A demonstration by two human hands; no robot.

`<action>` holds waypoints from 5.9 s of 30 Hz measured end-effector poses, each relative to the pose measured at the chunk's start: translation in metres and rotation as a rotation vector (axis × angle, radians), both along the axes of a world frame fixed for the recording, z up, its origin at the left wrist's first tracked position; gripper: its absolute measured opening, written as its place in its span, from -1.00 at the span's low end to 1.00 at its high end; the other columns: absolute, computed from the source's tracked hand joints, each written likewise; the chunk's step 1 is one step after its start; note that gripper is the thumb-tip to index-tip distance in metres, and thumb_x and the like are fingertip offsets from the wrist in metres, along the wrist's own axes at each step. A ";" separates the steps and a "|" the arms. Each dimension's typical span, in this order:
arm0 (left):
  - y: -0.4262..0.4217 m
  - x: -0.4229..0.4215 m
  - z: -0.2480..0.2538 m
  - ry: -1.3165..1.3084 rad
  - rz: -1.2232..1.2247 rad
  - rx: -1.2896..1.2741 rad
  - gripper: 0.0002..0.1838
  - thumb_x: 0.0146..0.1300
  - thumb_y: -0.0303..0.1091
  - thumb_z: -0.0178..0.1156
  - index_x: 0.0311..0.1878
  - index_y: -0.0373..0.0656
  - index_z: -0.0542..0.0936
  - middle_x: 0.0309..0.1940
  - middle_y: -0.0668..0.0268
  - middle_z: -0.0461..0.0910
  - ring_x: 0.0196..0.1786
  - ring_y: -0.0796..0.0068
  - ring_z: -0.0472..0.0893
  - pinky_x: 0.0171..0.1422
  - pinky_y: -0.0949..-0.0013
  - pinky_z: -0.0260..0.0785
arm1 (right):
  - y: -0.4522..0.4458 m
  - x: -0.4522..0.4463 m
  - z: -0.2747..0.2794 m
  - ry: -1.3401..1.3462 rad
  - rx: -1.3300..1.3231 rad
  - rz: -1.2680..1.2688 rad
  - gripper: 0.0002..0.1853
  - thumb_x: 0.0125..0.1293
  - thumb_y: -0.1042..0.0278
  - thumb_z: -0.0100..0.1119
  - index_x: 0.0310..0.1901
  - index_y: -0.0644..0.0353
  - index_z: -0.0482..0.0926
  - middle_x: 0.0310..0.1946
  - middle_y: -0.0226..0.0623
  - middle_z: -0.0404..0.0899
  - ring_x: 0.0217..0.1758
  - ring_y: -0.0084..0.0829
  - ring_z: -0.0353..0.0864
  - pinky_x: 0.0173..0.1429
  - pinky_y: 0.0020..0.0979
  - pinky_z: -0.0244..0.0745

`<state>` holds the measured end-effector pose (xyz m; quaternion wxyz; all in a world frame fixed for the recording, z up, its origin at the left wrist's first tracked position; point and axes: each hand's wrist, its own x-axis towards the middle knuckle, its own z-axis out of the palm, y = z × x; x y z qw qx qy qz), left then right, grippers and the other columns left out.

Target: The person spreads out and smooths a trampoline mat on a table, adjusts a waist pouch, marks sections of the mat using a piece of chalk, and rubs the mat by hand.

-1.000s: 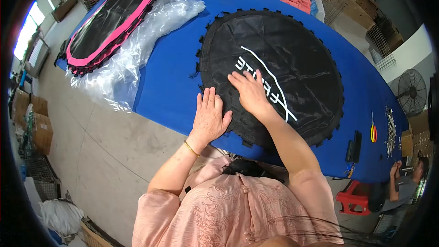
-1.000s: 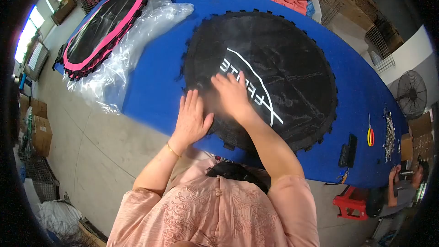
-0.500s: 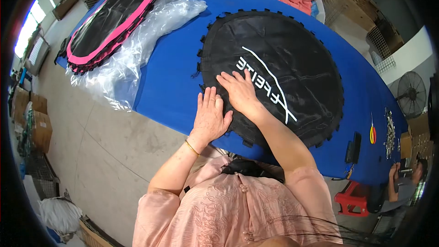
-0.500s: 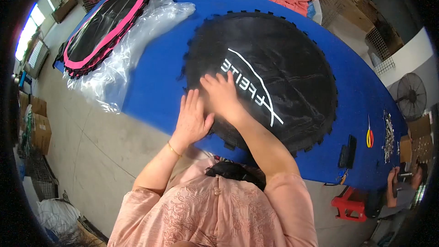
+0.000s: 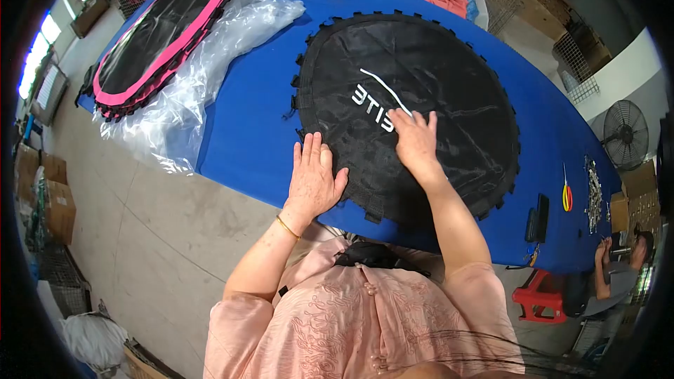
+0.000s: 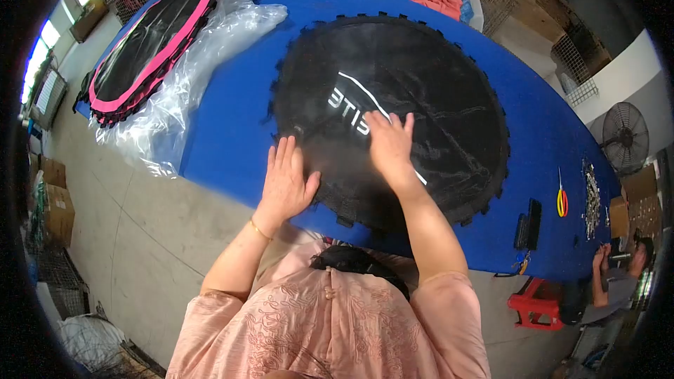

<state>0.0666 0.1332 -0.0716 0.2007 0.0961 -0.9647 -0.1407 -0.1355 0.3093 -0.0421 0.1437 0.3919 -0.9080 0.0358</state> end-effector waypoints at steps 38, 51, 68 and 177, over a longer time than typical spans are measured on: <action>0.000 -0.001 -0.001 0.042 0.000 -0.008 -0.27 0.44 -0.02 0.24 0.38 -0.52 0.41 0.54 -0.31 0.32 0.66 -0.28 0.22 0.72 -0.29 0.00 | 0.098 0.081 0.000 0.002 -0.124 0.076 -0.34 0.17 0.66 0.14 0.35 0.04 0.64 0.33 -0.31 0.64 0.34 -0.06 0.57 0.64 0.30 0.09; 0.043 0.052 0.169 0.417 -0.653 0.322 -0.79 0.25 -0.46 0.36 -0.10 -0.36 0.68 -0.17 0.06 0.74 -0.12 0.02 0.75 0.03 0.00 0.61 | 0.089 0.095 -0.008 -0.136 -0.223 0.097 -0.43 0.32 0.64 0.06 0.36 0.11 0.63 0.38 -0.21 0.62 0.41 -0.05 0.57 0.63 0.16 0.20; 0.071 0.072 0.255 0.176 -1.510 0.614 -0.64 0.26 -0.33 0.24 0.02 -0.36 0.76 -0.05 -0.02 0.77 -0.08 0.25 0.78 0.18 -0.08 0.67 | 0.098 0.089 -0.011 -0.032 -0.178 0.107 -0.48 0.41 0.57 0.05 0.39 0.09 0.60 0.39 -0.20 0.62 0.39 -0.09 0.61 0.55 0.11 0.36; -0.010 0.020 -0.001 -0.034 -0.075 -0.035 -0.38 0.54 -0.22 0.13 0.55 -0.32 0.36 0.55 -0.08 0.39 0.68 -0.10 0.24 0.76 -0.22 -0.07 | 0.059 -0.059 -0.005 -0.042 0.102 -0.262 -0.44 0.36 0.39 0.19 0.42 -0.02 0.57 0.39 -0.38 0.60 0.47 -0.19 0.52 0.71 0.21 0.03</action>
